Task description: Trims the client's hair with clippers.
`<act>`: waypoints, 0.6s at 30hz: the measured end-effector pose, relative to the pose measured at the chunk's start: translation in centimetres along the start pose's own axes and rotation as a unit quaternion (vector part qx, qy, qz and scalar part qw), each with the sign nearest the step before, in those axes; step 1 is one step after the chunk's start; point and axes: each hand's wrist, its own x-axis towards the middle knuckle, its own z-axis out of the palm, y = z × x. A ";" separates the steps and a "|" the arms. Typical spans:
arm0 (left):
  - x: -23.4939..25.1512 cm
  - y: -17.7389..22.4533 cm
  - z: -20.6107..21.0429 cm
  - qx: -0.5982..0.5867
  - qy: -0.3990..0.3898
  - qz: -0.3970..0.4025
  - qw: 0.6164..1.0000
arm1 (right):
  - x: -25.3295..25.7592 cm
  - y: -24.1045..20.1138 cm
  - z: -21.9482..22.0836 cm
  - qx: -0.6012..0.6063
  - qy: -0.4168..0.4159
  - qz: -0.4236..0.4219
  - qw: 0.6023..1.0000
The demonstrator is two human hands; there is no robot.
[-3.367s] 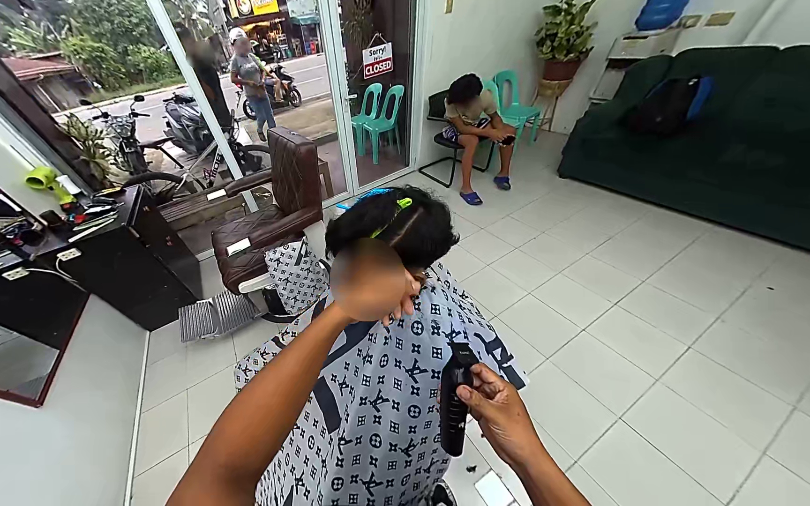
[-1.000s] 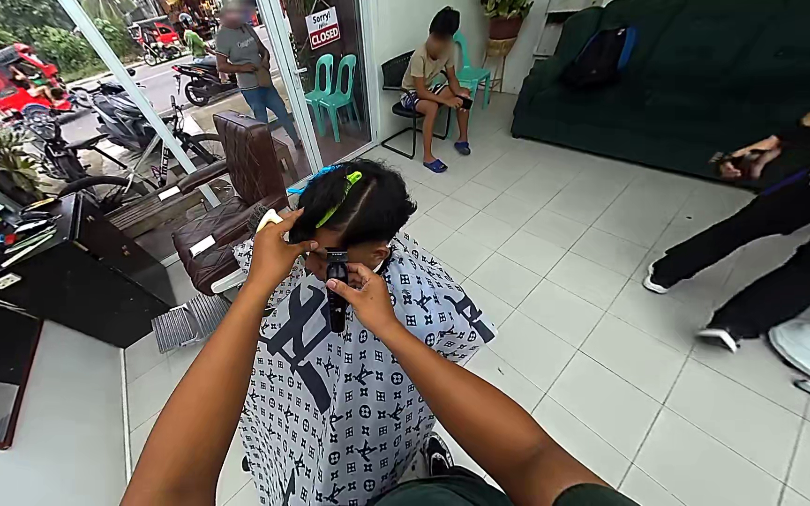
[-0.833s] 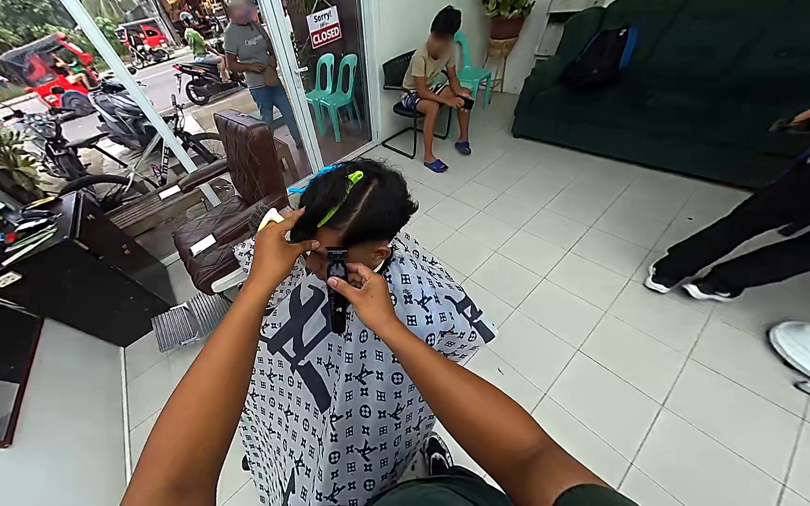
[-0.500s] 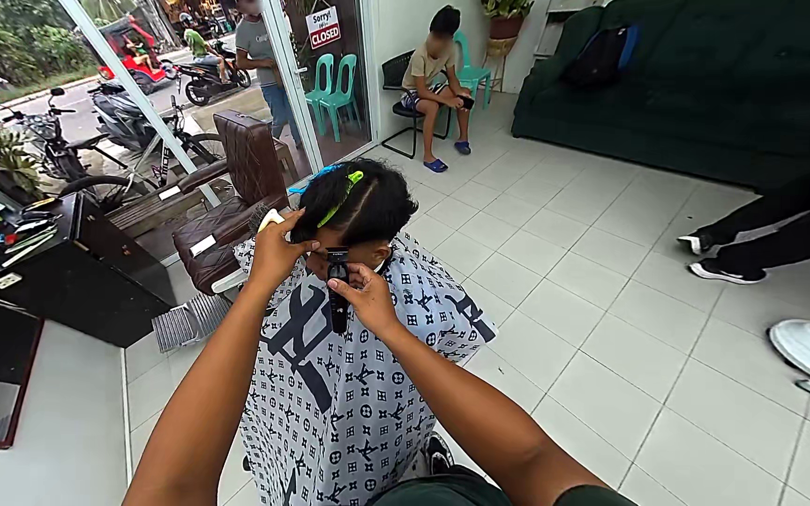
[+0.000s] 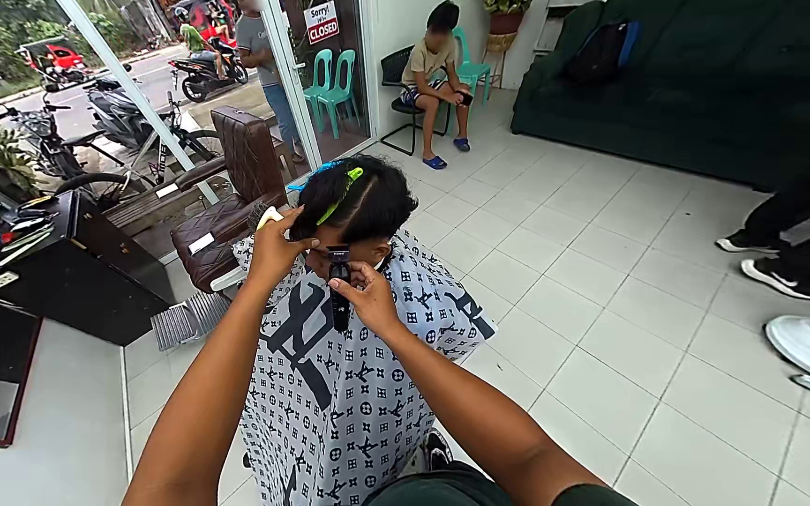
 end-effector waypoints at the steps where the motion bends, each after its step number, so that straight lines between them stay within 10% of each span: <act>1: 0.0 0.0 0.0 -0.002 -0.001 0.000 1.000 | 0.1 0.0 0.0 0.003 0.002 0.004 1.000; 18: 0.1 -0.5 0.1 -0.008 0.003 0.013 1.000 | -0.2 0.3 0.1 0.014 0.005 -0.004 1.000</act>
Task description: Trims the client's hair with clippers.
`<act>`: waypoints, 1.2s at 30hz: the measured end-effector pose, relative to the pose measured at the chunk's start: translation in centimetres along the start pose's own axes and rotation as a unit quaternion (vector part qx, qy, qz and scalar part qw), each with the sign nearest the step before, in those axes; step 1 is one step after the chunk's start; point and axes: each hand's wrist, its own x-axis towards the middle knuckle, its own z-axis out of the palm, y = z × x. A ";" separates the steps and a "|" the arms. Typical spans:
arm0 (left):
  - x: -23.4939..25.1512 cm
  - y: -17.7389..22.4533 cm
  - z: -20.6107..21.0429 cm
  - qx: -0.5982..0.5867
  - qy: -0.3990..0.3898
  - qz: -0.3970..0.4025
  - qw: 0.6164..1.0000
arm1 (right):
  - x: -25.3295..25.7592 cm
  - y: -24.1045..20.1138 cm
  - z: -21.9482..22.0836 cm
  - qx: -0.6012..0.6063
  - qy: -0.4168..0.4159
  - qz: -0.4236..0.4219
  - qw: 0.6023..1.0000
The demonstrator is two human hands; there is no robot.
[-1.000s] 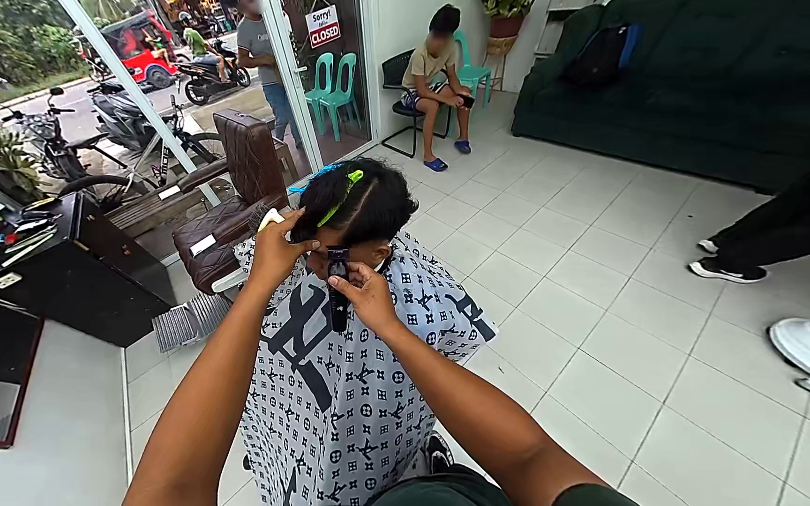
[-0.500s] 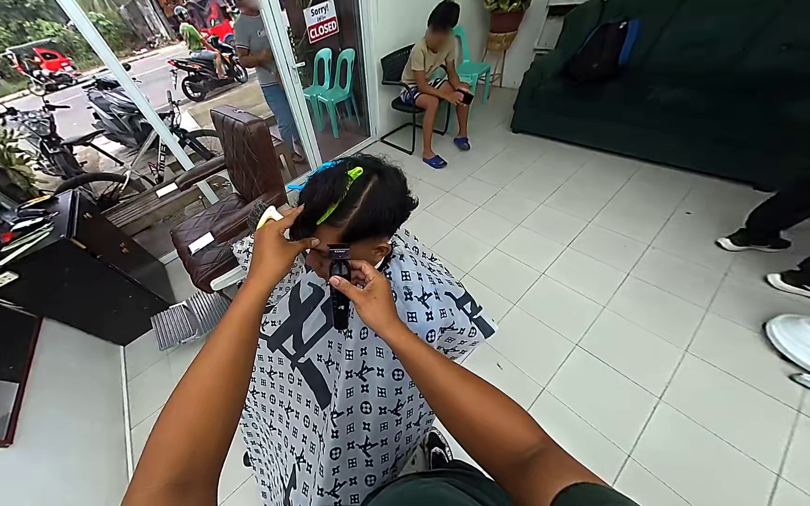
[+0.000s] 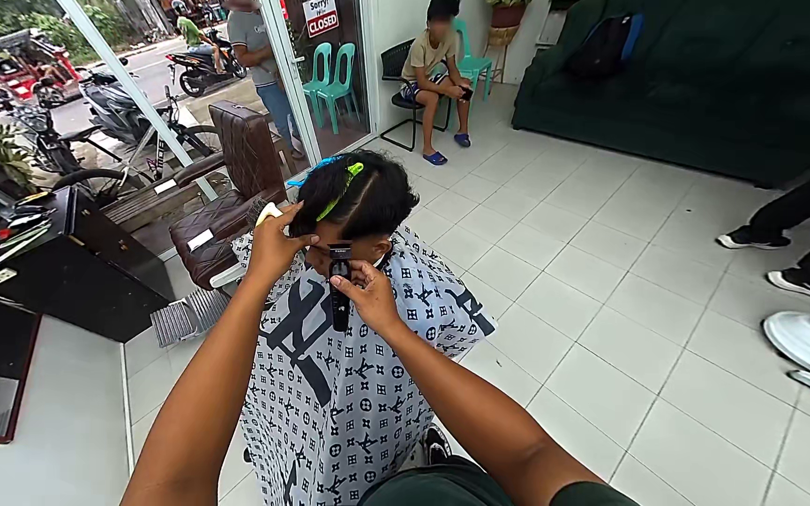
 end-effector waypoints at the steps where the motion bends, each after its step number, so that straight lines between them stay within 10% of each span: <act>1: 0.0 0.0 0.0 -0.001 -0.001 0.000 1.000 | 0.0 0.0 0.0 0.001 0.002 0.002 1.000; 36: -0.1 0.0 0.0 -0.002 0.004 0.016 1.000 | 0.2 -0.3 -0.2 0.018 0.010 0.043 0.999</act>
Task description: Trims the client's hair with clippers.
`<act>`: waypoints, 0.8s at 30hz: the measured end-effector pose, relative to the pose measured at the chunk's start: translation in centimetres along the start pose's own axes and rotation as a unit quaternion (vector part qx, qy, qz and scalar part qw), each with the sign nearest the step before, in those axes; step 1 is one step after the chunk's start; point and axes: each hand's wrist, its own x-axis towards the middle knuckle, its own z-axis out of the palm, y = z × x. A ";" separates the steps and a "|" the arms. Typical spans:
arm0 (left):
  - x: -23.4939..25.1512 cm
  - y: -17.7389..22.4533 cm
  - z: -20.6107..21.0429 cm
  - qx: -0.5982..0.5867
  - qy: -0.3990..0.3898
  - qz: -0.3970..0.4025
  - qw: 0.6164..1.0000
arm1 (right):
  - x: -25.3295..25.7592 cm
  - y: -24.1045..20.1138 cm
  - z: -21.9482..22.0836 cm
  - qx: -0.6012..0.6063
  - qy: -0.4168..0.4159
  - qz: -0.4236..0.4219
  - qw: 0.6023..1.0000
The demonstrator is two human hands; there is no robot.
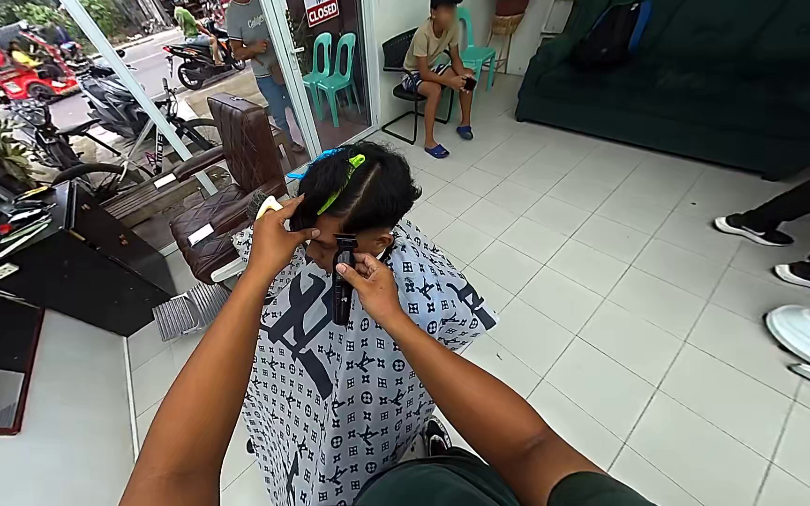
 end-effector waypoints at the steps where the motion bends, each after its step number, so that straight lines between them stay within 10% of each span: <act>1: 0.0 0.0 0.0 0.002 -0.001 0.001 1.000 | 0.0 0.1 -0.1 0.005 -0.002 0.010 1.000; 24: 0.0 -0.1 0.1 0.006 -0.003 -0.010 1.000 | 0.1 -0.4 0.3 -0.062 -0.001 -0.029 0.998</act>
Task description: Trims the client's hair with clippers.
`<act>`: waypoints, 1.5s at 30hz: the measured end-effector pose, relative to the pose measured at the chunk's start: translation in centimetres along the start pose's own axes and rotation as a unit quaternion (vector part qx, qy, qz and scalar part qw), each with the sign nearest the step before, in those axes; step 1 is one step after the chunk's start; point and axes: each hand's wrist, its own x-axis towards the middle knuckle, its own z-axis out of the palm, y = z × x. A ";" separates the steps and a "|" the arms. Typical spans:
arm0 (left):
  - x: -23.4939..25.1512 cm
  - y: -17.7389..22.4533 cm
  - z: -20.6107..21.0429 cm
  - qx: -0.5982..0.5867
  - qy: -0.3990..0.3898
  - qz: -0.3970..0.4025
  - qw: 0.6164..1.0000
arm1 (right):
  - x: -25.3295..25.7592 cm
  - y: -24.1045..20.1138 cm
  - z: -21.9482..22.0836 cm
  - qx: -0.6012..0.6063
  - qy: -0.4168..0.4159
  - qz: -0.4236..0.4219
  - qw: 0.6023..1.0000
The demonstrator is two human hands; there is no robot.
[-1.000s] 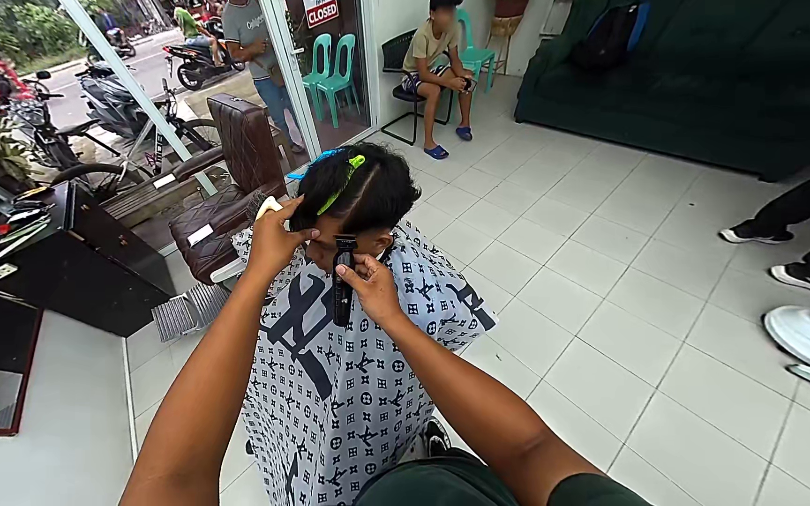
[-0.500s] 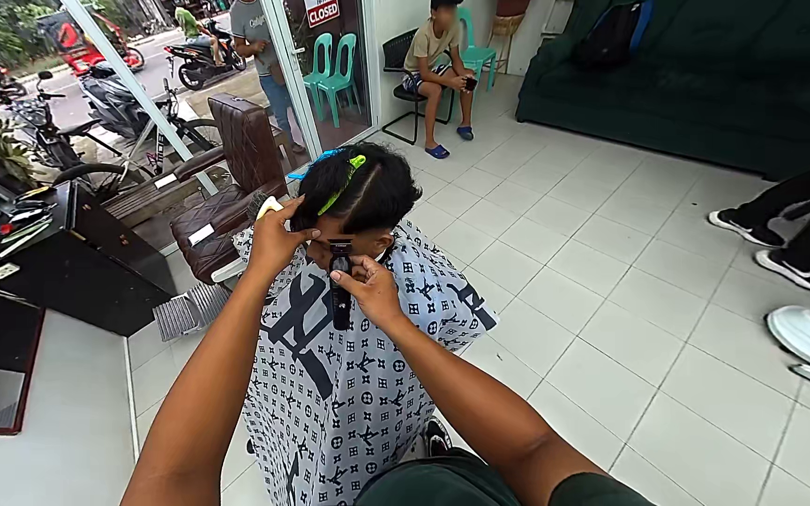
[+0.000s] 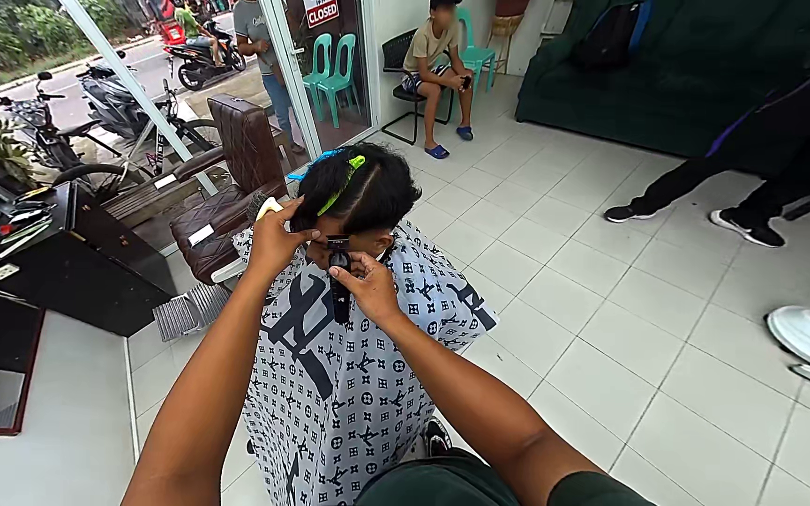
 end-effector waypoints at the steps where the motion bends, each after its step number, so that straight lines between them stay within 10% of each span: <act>1: 0.0 0.0 0.0 0.001 0.001 0.004 1.000 | 0.0 0.1 0.0 0.000 -0.001 -0.005 1.000; 35: -0.2 0.5 -0.2 -0.009 -0.002 -0.003 1.000 | -0.3 0.4 -1.0 0.094 -0.021 0.018 0.995; 41: -6.6 2.2 3.3 -0.039 0.196 0.063 0.978 | -3.6 1.9 -6.1 0.170 0.008 0.000 0.985; 45: -5.9 6.6 3.3 -0.058 -0.317 0.081 0.943 | -4.4 2.8 -9.9 0.191 0.070 0.006 0.979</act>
